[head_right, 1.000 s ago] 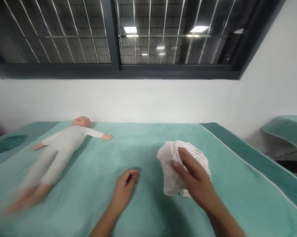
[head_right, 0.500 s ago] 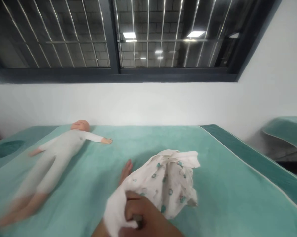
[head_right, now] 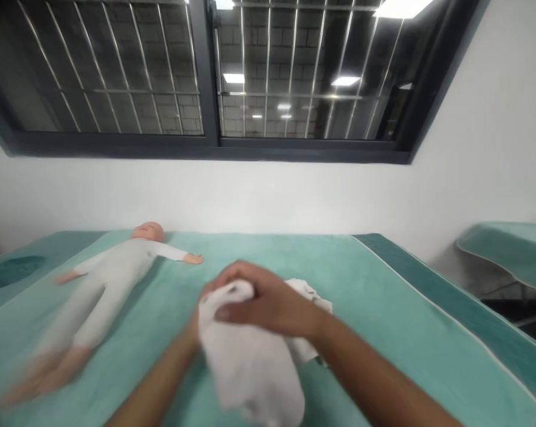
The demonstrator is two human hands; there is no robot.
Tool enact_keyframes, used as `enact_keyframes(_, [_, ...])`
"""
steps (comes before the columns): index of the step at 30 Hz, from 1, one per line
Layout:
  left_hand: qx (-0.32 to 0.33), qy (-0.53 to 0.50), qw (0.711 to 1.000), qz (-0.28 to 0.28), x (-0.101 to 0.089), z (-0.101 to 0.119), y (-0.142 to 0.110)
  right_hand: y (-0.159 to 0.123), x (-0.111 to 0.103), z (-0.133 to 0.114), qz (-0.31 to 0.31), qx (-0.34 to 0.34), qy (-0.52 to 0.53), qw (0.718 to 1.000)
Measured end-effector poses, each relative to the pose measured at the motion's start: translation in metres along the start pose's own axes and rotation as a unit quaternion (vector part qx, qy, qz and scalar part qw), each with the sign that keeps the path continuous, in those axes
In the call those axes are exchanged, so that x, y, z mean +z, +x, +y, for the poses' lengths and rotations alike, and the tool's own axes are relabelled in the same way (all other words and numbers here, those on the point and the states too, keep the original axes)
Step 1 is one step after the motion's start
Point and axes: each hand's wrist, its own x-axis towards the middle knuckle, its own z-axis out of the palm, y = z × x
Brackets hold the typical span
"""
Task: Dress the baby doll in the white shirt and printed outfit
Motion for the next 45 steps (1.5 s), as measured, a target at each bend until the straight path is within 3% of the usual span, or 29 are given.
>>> enact_keyframes(2, [0.079, 0.006, 0.997, 0.000, -0.032, 0.007, 0.019, 0.000, -0.030, -0.018, 0.083, 0.023, -0.078, 0.993])
enact_keyframes(5, [0.162, 0.085, 0.982, 0.047, -0.078, 0.012, 0.041, -0.008, -0.079, -0.023, 0.201, -0.007, -0.216, 0.955])
enact_keyframes(7, [0.176, 0.135, 0.971, 0.091, -0.099, 0.018, 0.044, -0.014, -0.104, -0.015, 0.231, -0.008, -0.270, 0.935])
enact_keyframes(9, [0.187, 0.152, 0.964, 0.116, -0.110, 0.030, 0.040, -0.015, -0.116, -0.005, 0.210, 0.011, -0.308, 0.928])
enact_keyframes(12, [0.219, 0.158, 0.957, 0.109, -0.107, 0.052, 0.027, -0.005, -0.100, 0.003, 0.167, 0.010, -0.315, 0.934])
enact_keyframes(14, [0.239, 0.173, 0.951, 0.090, -0.097, 0.066, 0.021, 0.009, -0.074, 0.003, 0.155, -0.019, -0.275, 0.949])
enact_keyframes(17, [0.237, 0.199, 0.948, 0.076, -0.087, 0.075, 0.016, 0.033, -0.034, 0.015, 0.075, -0.046, -0.189, 0.978])
enact_keyframes(19, [0.222, 0.197, 0.950, 0.100, -0.089, 0.073, 0.013, 0.043, -0.015, 0.040, 0.051, -0.052, -0.121, 0.990])
enact_keyframes(22, [0.178, 0.156, 0.959, 0.156, -0.102, 0.061, 0.007, 0.034, 0.003, 0.104, 0.140, 0.005, -0.095, 0.986])
enact_keyframes(25, [0.121, 0.131, 0.971, 0.161, -0.111, 0.046, 0.000, -0.001, 0.007, 0.171, 0.219, 0.079, -0.246, 0.941])
enact_keyframes(28, [0.090, 0.135, 0.977, 0.138, -0.110, 0.036, -0.002, -0.045, -0.018, 0.209, 0.183, 0.044, -0.424, 0.886])
enact_keyframes(30, [0.091, 0.124, 0.980, 0.127, -0.106, 0.034, -0.002, -0.068, -0.053, 0.216, 0.137, 0.039, -0.528, 0.837])
enact_keyframes(33, [0.090, 0.075, 0.988, 0.101, -0.099, 0.036, -0.001, -0.090, -0.112, 0.212, 0.148, 0.082, -0.659, 0.733])
enact_keyframes(35, [0.070, 0.028, 0.995, 0.070, -0.094, 0.038, -0.001, -0.094, -0.135, 0.201, 0.152, 0.149, -0.674, 0.708])
enact_keyframes(37, [0.046, -0.021, 0.998, 0.033, -0.088, 0.041, -0.003, -0.089, -0.135, 0.181, 0.161, 0.185, -0.634, 0.734])
enact_keyframes(39, [0.034, -0.063, 0.997, -0.002, -0.081, 0.044, -0.005, -0.075, -0.111, 0.154, 0.188, 0.157, -0.555, 0.795])
enact_keyframes(41, [0.040, -0.088, 0.995, -0.024, -0.076, 0.049, -0.008, -0.054, -0.069, 0.124, 0.174, 0.118, -0.507, 0.836])
enact_keyframes(43, [0.055, -0.098, 0.993, -0.038, -0.072, 0.056, -0.012, -0.031, -0.022, 0.098, 0.156, 0.031, -0.348, 0.924])
enact_keyframes(45, [0.072, -0.096, 0.992, -0.045, -0.071, 0.064, -0.017, -0.008, 0.016, 0.079, 0.155, -0.070, -0.269, 0.948])
